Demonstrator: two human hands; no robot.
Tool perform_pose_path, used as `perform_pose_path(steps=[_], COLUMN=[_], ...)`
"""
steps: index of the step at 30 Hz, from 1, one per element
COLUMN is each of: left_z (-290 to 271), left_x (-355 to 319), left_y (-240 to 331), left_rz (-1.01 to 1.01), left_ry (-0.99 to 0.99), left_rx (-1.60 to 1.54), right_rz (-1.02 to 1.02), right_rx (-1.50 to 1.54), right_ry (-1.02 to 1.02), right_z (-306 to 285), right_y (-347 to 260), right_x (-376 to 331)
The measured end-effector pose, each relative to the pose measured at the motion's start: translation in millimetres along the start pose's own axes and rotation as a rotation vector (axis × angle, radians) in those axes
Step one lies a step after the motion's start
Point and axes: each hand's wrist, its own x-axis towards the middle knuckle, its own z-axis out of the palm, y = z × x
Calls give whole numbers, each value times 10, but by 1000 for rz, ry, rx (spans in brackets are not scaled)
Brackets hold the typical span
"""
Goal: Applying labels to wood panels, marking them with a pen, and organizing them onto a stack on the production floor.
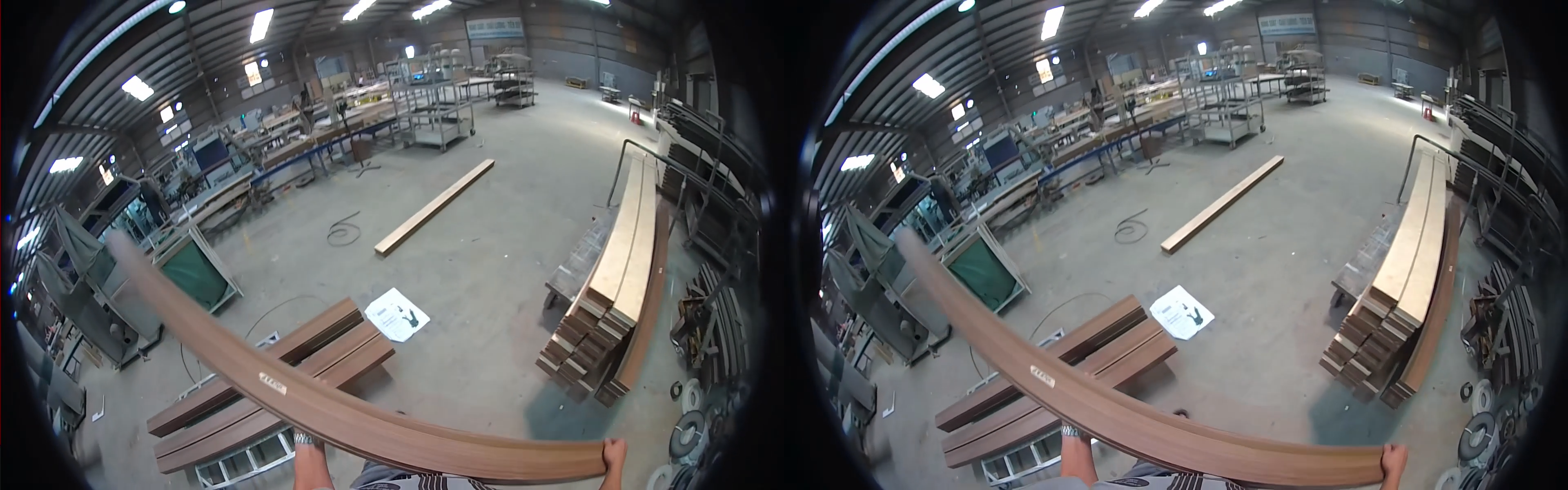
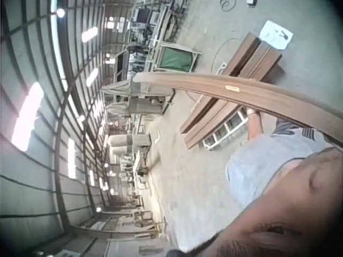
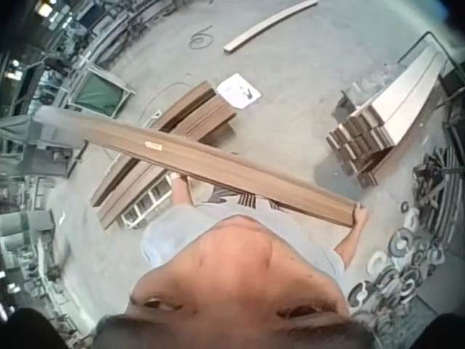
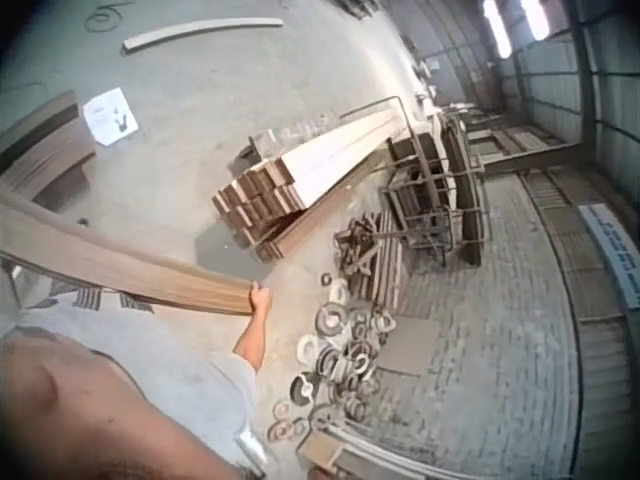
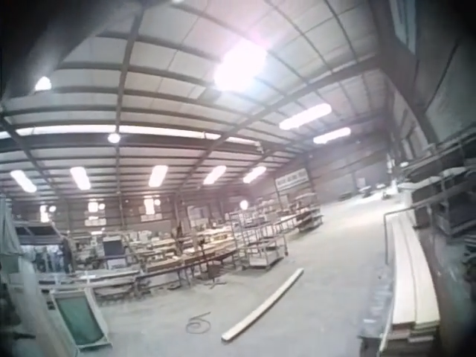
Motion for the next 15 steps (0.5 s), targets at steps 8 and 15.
perform_pose_path(steps=[8, 15], left_z=[2234, 3453], left_x=[633, 776], left_y=[-894, -2495], left_rz=[-369, -670], left_ry=[-704, -1113], left_rx=[-623, -824], right_rz=[345, 1039], right_rx=[122, 257], right_ry=[185, 364], right_z=[447, -317], right_y=[2358, 1818], right_x=[-2140, -3366])
